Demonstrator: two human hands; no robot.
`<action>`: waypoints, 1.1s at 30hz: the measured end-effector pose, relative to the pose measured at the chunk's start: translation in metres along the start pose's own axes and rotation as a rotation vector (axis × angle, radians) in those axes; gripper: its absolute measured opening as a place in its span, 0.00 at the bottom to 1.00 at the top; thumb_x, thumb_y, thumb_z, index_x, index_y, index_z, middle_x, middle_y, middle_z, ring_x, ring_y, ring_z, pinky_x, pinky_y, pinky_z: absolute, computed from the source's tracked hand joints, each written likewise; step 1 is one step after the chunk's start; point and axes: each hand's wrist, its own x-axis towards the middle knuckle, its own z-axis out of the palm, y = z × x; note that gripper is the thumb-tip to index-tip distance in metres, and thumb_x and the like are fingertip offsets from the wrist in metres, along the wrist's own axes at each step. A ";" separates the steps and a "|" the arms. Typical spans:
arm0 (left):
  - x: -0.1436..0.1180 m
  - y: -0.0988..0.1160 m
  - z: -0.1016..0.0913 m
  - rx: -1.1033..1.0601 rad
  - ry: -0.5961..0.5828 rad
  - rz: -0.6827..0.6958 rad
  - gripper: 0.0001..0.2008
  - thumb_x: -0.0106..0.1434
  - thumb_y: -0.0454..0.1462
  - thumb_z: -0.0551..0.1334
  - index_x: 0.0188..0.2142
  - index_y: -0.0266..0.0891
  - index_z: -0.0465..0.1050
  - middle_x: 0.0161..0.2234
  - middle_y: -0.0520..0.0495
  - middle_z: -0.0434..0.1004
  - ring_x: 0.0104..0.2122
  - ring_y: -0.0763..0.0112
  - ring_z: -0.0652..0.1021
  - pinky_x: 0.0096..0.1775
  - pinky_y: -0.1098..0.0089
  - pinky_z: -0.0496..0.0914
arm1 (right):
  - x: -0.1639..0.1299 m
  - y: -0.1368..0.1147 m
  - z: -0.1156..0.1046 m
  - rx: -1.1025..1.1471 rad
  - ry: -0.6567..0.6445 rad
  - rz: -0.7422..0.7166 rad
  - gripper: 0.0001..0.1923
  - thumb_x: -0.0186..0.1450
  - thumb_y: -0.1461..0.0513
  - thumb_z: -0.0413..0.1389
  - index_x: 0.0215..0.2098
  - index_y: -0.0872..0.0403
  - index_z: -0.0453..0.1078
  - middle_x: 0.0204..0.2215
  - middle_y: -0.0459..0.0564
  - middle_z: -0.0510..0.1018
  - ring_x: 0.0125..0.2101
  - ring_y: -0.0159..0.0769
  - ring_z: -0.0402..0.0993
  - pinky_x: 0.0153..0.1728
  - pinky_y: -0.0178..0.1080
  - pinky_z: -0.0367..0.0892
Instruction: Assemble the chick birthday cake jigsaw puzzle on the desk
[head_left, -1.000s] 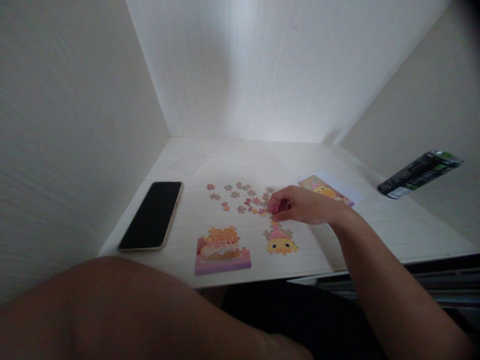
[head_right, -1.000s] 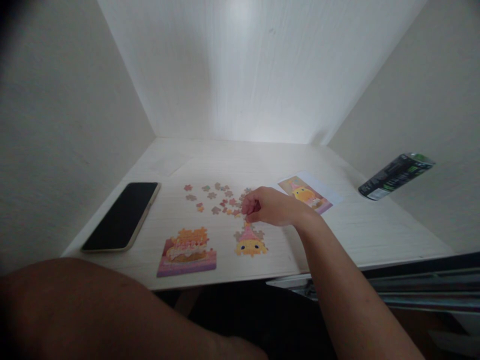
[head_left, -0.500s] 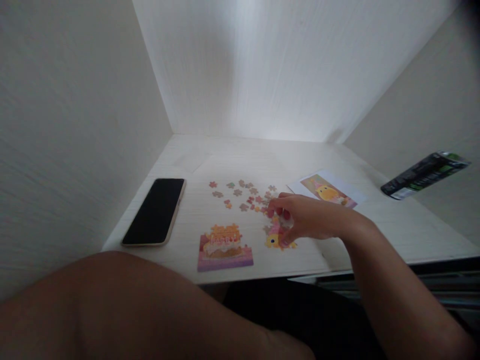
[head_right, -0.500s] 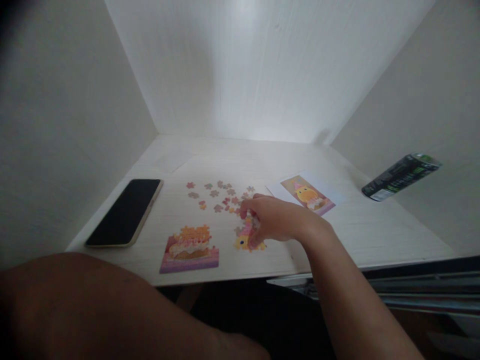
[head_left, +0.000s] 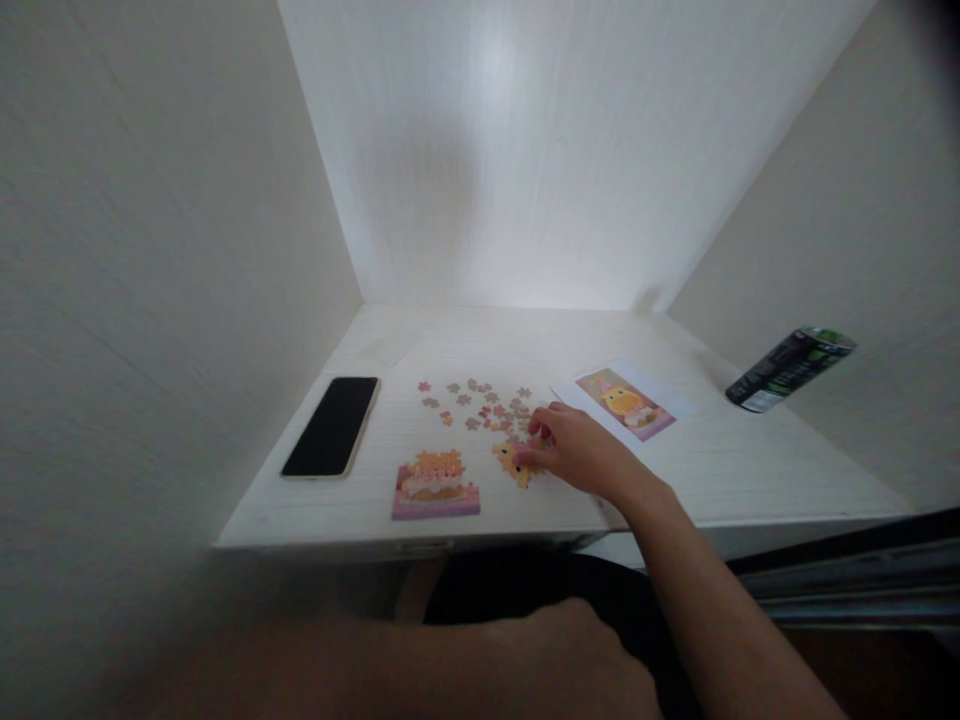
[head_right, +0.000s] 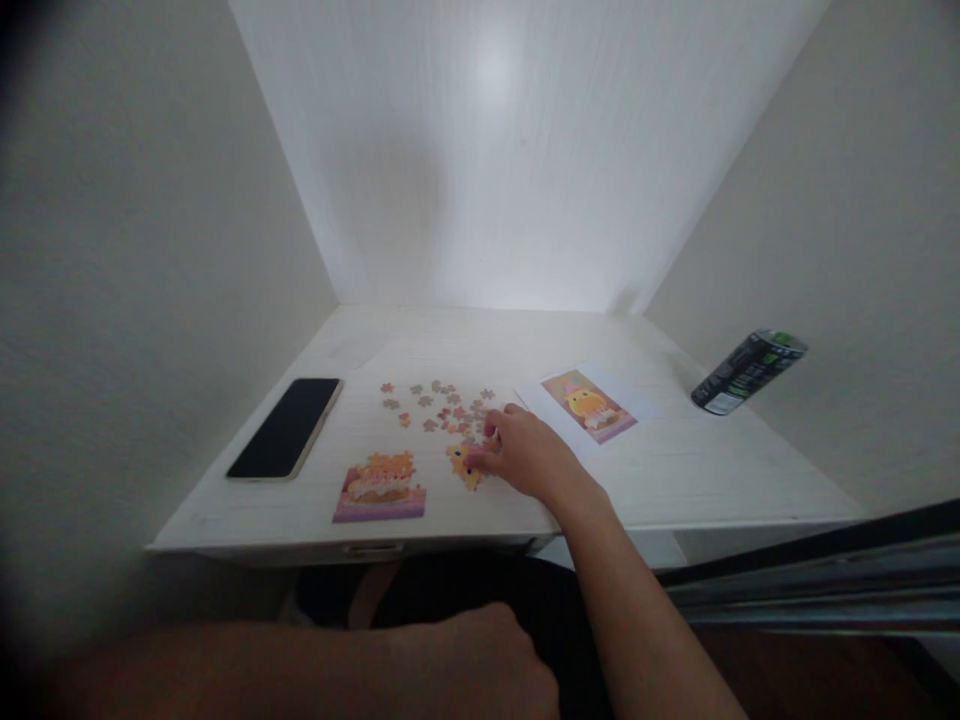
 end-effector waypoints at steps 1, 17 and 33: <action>-0.015 0.008 -0.007 0.059 0.190 -0.125 0.11 0.57 0.40 0.58 0.20 0.40 0.66 0.20 0.47 0.73 0.17 0.67 0.71 0.19 0.68 0.62 | -0.003 0.000 0.001 0.008 0.019 -0.009 0.17 0.62 0.50 0.60 0.39 0.54 0.72 0.35 0.52 0.75 0.33 0.40 0.72 0.34 0.39 0.62; -0.093 -0.035 0.004 0.430 0.942 -1.002 0.18 0.66 0.47 0.54 0.50 0.43 0.71 0.55 0.39 0.67 0.51 0.50 0.68 0.50 0.47 0.66 | -0.024 -0.007 0.015 0.134 0.123 -0.338 0.17 0.61 0.51 0.62 0.43 0.53 0.77 0.49 0.56 0.76 0.50 0.44 0.70 0.56 0.48 0.58; -0.138 -0.064 -0.007 0.074 0.841 -0.451 0.19 0.63 0.36 0.57 0.54 0.45 0.68 0.60 0.47 0.65 0.62 0.64 0.63 0.66 0.51 0.48 | -0.018 -0.006 0.023 0.183 0.139 -0.391 0.15 0.60 0.56 0.63 0.44 0.53 0.76 0.45 0.53 0.78 0.49 0.45 0.71 0.53 0.45 0.63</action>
